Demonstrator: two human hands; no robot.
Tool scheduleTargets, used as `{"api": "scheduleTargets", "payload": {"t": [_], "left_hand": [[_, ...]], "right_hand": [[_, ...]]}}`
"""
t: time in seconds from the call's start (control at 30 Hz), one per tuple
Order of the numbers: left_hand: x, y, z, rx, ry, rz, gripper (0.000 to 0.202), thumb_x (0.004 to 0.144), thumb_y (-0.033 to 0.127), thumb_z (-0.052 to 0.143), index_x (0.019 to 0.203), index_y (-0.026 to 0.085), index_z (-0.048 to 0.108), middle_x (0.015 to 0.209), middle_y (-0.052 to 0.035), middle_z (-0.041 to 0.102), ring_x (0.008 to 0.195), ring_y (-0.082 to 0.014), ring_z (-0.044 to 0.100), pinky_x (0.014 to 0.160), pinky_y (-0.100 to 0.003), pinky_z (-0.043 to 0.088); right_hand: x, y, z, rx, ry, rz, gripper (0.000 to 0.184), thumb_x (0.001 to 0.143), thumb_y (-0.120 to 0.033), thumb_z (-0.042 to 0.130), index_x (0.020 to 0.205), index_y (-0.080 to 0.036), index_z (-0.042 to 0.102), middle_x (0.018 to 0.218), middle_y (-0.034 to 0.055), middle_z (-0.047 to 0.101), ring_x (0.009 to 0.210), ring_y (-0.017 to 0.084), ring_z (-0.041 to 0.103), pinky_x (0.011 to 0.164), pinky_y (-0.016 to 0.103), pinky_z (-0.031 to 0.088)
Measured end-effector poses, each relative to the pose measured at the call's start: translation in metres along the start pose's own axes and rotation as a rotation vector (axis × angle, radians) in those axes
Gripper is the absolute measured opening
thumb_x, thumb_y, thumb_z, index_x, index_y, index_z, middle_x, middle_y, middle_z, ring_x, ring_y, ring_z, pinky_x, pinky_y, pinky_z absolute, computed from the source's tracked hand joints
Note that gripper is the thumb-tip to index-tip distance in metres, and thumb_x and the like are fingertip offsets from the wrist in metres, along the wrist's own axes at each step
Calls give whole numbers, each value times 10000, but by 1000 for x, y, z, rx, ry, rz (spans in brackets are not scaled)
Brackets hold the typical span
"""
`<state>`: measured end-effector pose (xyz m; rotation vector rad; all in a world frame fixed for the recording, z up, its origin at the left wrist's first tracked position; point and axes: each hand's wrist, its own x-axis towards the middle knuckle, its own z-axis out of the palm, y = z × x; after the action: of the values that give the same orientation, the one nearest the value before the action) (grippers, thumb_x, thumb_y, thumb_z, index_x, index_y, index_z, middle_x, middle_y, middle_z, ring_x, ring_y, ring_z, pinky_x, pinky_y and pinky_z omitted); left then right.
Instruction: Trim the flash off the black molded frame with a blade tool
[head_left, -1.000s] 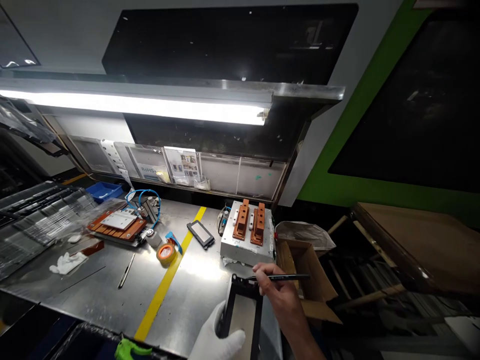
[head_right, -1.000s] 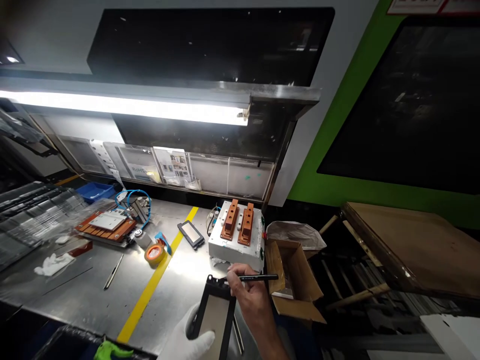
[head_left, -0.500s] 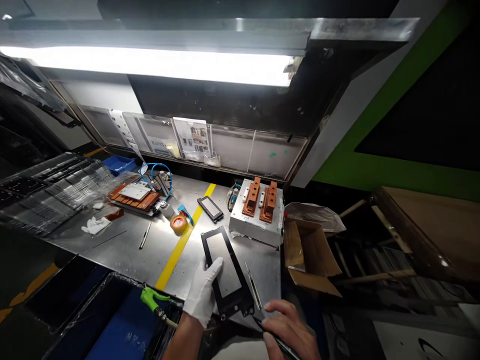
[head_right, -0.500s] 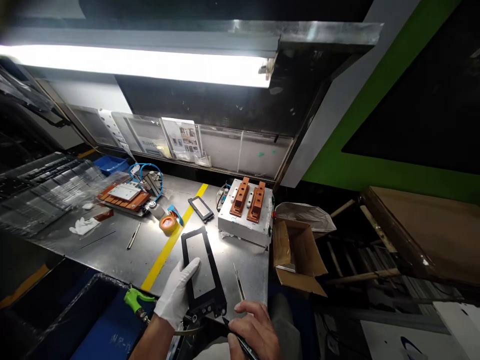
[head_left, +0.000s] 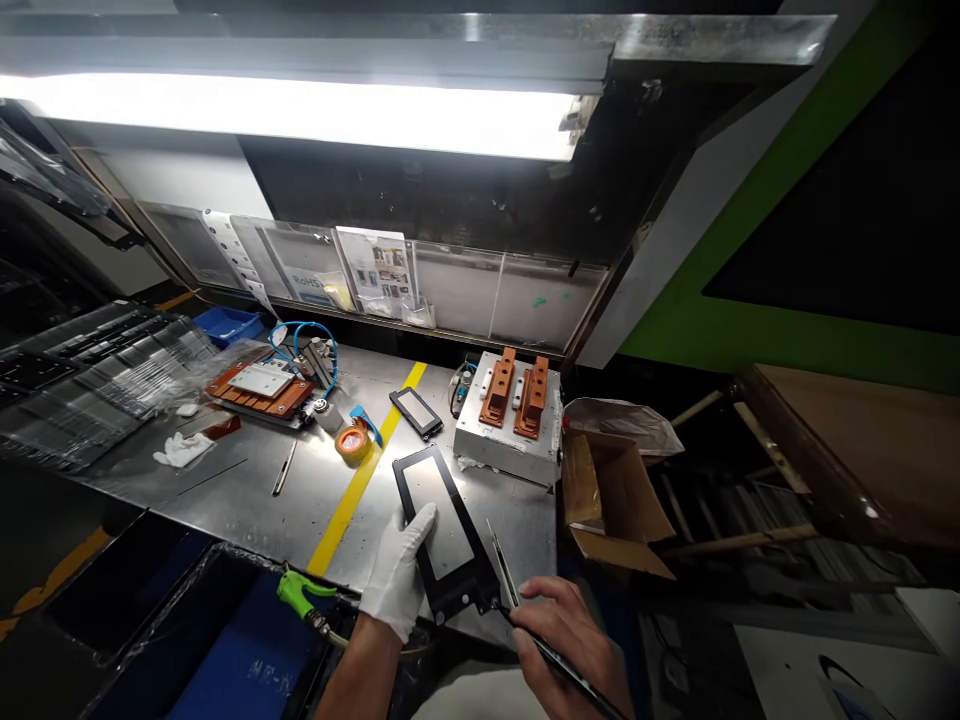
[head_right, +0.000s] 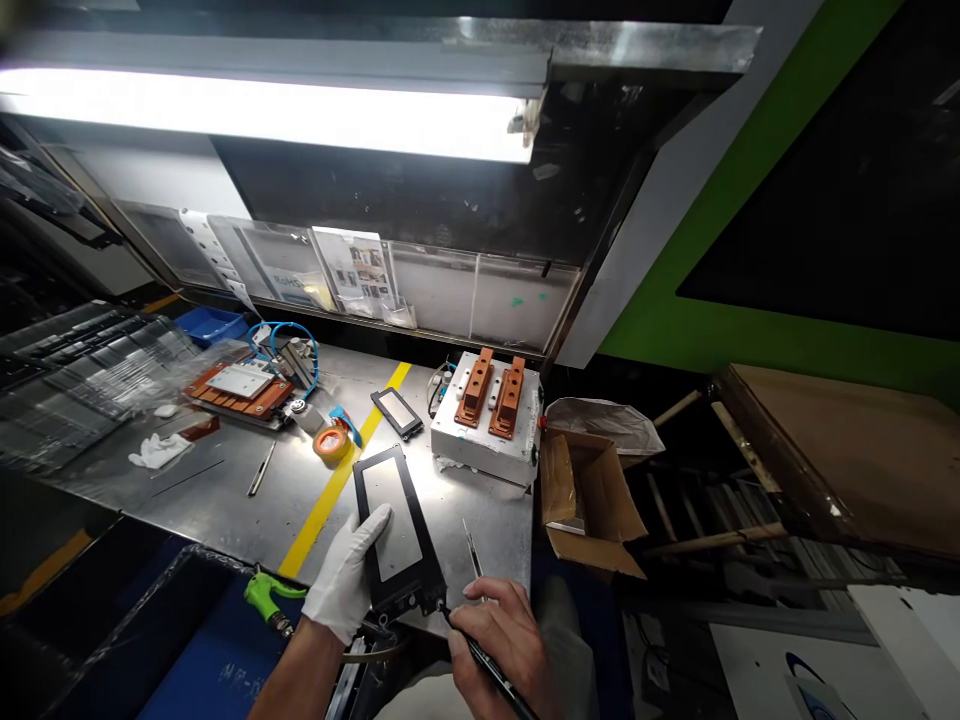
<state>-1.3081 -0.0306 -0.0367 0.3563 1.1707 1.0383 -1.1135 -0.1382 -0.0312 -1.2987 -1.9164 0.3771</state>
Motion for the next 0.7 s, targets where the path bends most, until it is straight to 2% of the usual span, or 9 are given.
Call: {"api": "scheduleTargets", "payload": {"t": [0.13, 0.23, 0.33, 0.47, 0.53, 0.63, 0.7], "left_hand": [[2, 0, 0, -24, 13, 4, 551, 760, 390, 737, 1263, 240, 570, 1175, -93, 717, 1003, -203, 719, 909, -333, 596], [3, 0, 2, -36, 34, 31, 585, 761, 375, 735, 1295, 234, 544, 1117, -94, 730, 970, -200, 723, 885, -329, 599], [1, 2, 4, -45, 47, 44, 573, 763, 364, 728, 1277, 200, 535, 1054, -101, 739, 927, -203, 727, 855, -331, 603], [-2, 4, 4, -67, 14, 59, 574, 774, 375, 720, 1288, 223, 517, 1107, -96, 730, 938, -196, 724, 852, -321, 597], [-3, 3, 2, -63, 27, 64, 619, 770, 375, 726, 1329, 236, 500, 1124, -97, 728, 931, -200, 726, 826, -321, 599], [-5, 2, -2, -83, 43, 48, 665, 765, 371, 733, 1369, 250, 484, 1118, -92, 731, 910, -193, 726, 801, -315, 598], [-4, 2, -6, -126, 21, 50, 684, 762, 380, 741, 1384, 277, 476, 1144, -77, 725, 922, -175, 719, 818, -300, 592]], "right_hand": [[1, -1, 1, 2, 32, -10, 152, 853, -92, 569, 893, -233, 610, 707, 24, 644, 975, 249, 667, 835, 381, 555], [5, -5, 9, 78, 18, -90, 251, 828, -96, 637, 1026, -248, 611, 768, 12, 700, 998, 249, 661, 868, 379, 549], [14, -12, 20, 107, -71, -177, 368, 803, -119, 702, 1135, -251, 609, 852, 8, 742, 1001, 251, 658, 897, 386, 539], [21, -17, 34, 95, -136, -210, 364, 817, -127, 695, 1158, -239, 629, 894, 18, 747, 996, 248, 657, 880, 378, 534], [21, -18, 39, 109, -111, -194, 321, 813, -121, 676, 1108, -244, 647, 825, 12, 730, 996, 247, 654, 872, 380, 532], [16, -20, 44, 167, 20, -131, 178, 824, -131, 611, 947, -254, 650, 641, 10, 640, 968, 268, 652, 853, 421, 527], [12, -20, 41, 255, 82, -97, 145, 845, -149, 569, 898, -262, 643, 584, 13, 587, 928, 279, 661, 828, 443, 533]]}}
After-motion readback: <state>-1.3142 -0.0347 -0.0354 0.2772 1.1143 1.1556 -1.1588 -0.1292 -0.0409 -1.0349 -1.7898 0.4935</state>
